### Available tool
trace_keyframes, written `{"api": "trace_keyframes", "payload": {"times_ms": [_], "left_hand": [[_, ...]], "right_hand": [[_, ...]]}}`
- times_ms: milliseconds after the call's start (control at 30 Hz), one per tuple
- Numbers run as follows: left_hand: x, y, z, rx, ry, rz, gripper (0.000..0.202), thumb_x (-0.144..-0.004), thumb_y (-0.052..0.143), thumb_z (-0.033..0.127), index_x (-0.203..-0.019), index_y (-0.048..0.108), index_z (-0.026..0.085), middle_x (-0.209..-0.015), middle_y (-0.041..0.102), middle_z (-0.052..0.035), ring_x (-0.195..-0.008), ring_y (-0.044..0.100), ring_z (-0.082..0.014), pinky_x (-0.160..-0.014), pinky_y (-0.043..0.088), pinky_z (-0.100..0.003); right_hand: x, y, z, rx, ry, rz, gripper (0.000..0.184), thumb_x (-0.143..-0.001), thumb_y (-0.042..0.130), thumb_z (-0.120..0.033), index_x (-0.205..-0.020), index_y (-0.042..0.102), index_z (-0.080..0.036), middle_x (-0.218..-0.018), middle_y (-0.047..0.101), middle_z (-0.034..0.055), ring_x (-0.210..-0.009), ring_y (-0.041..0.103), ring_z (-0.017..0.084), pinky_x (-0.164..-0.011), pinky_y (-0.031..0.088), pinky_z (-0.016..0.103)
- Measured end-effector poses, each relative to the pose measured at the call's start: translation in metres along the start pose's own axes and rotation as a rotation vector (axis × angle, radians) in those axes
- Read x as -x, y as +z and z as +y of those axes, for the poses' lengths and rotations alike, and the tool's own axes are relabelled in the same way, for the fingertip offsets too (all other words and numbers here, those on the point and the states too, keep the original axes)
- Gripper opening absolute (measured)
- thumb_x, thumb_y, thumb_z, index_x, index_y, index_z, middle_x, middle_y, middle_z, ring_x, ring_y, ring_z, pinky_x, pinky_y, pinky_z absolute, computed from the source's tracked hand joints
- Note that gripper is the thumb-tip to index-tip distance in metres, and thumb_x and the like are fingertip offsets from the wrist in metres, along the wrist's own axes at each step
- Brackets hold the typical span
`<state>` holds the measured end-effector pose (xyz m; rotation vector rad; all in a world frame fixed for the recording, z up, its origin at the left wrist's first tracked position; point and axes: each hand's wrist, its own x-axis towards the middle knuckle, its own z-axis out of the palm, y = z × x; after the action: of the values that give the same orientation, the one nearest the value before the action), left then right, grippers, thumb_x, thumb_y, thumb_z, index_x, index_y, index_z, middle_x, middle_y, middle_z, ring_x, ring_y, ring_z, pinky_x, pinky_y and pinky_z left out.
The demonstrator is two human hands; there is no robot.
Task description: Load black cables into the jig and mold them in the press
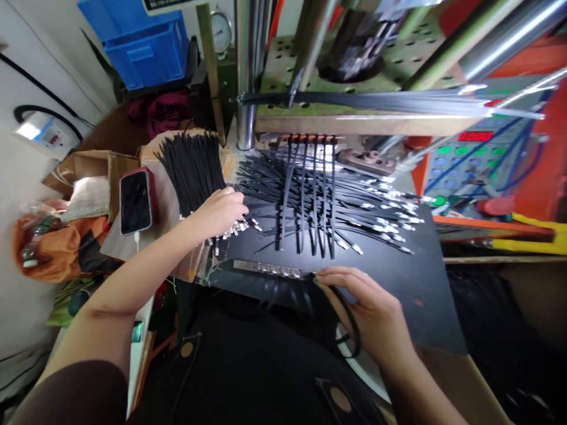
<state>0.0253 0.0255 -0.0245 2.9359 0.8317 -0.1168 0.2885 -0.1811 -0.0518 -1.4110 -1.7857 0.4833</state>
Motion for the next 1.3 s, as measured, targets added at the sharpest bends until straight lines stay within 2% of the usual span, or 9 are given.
{"api": "trace_keyframes", "payload": {"times_ms": [300,433,567,700,800,900,1033,1200,1300], "left_hand": [[0.025,-0.001,-0.006,0.157,0.025,0.238,0.027,-0.105,0.047,0.021,-0.100,0.072,0.015,-0.101,0.066,-0.0081,-0.095,0.060,-0.0193,-0.088,0.049,-0.034],[0.042,-0.021,0.024,0.399,0.071,0.464,0.023,-0.106,0.046,0.022,-0.106,0.069,0.017,-0.105,0.070,-0.0057,-0.100,0.066,-0.0138,-0.091,0.055,-0.029],[0.072,-0.018,0.057,0.442,0.149,0.377,0.024,-0.105,0.050,0.028,-0.107,0.069,0.013,-0.111,0.071,-0.0094,-0.102,0.068,-0.0153,-0.092,0.058,-0.029],[0.115,-0.007,0.063,0.447,-0.021,0.363,0.017,-0.103,0.055,0.022,-0.107,0.070,0.015,-0.112,0.071,-0.0072,-0.102,0.069,-0.0135,-0.095,0.058,-0.026],[0.152,-0.012,0.055,0.403,-0.242,0.392,0.021,-0.100,0.057,0.014,-0.117,0.068,0.017,-0.117,0.068,-0.0068,-0.107,0.067,-0.0133,-0.098,0.055,-0.025],[0.182,-0.022,0.047,0.390,-0.394,0.352,0.023,-0.099,0.059,0.015,-0.119,0.068,0.021,-0.112,0.067,-0.0043,-0.101,0.068,-0.0128,-0.090,0.056,-0.022],[0.187,-0.019,0.050,0.415,-0.464,0.258,0.022,-0.099,0.058,0.020,-0.119,0.068,0.022,-0.100,0.070,-0.0017,-0.084,0.070,-0.0114,-0.077,0.057,-0.020],[0.135,0.002,0.067,0.401,-0.363,0.312,0.022,-0.101,0.053,0.017,-0.119,0.066,0.016,-0.115,0.071,-0.0074,-0.104,0.070,-0.0165,-0.094,0.058,-0.030],[0.091,0.008,0.071,0.333,-0.199,0.290,0.037,-0.101,0.042,0.006,-0.128,0.063,0.018,-0.130,0.068,-0.0065,-0.120,0.064,-0.0173,-0.104,0.053,-0.034]], "right_hand": [[0.002,0.013,0.006,0.073,-0.177,-0.004,0.014,-0.092,0.058,-0.008,-0.094,0.064,-0.021,-0.091,0.071,0.0050,-0.089,0.070,0.018,-0.084,0.059,0.031],[0.003,0.015,0.006,0.115,-0.272,0.001,0.021,-0.091,0.055,-0.002,-0.095,0.063,-0.020,-0.091,0.072,0.0046,-0.093,0.069,0.018,-0.089,0.058,0.032],[-0.002,0.014,0.003,0.044,-0.195,-0.047,0.018,-0.093,0.054,-0.004,-0.093,0.062,-0.021,-0.089,0.071,0.0042,-0.090,0.068,0.016,-0.082,0.058,0.028],[-0.011,0.012,0.000,0.068,-0.210,-0.069,0.019,-0.094,0.052,-0.005,-0.090,0.062,-0.021,-0.084,0.070,0.0041,-0.085,0.067,0.016,-0.076,0.058,0.028],[-0.025,-0.002,0.010,-0.034,-0.210,-0.255,0.020,-0.096,0.050,-0.011,-0.089,0.065,-0.022,-0.085,0.072,0.0042,-0.081,0.069,0.015,-0.071,0.059,0.025],[-0.061,-0.024,0.036,-0.059,-0.249,-0.424,0.019,-0.099,0.055,-0.033,-0.096,0.072,-0.026,-0.089,0.076,0.0026,-0.077,0.073,0.016,-0.067,0.061,0.026],[-0.164,-0.029,0.081,0.287,0.006,-0.037,0.037,-0.094,0.061,-0.051,-0.104,0.076,-0.020,-0.099,0.077,0.0080,-0.091,0.073,0.022,-0.083,0.059,0.039],[-0.293,0.018,0.106,0.382,0.174,0.135,0.053,-0.103,0.034,-0.040,-0.099,0.074,-0.005,-0.103,0.073,0.0125,-0.117,0.063,0.030,-0.096,0.044,0.054],[-0.293,0.035,0.094,0.383,0.184,0.132,0.028,-0.101,0.045,-0.019,-0.096,0.071,-0.012,-0.096,0.074,0.0119,-0.104,0.063,0.021,-0.099,0.045,0.053]]}}
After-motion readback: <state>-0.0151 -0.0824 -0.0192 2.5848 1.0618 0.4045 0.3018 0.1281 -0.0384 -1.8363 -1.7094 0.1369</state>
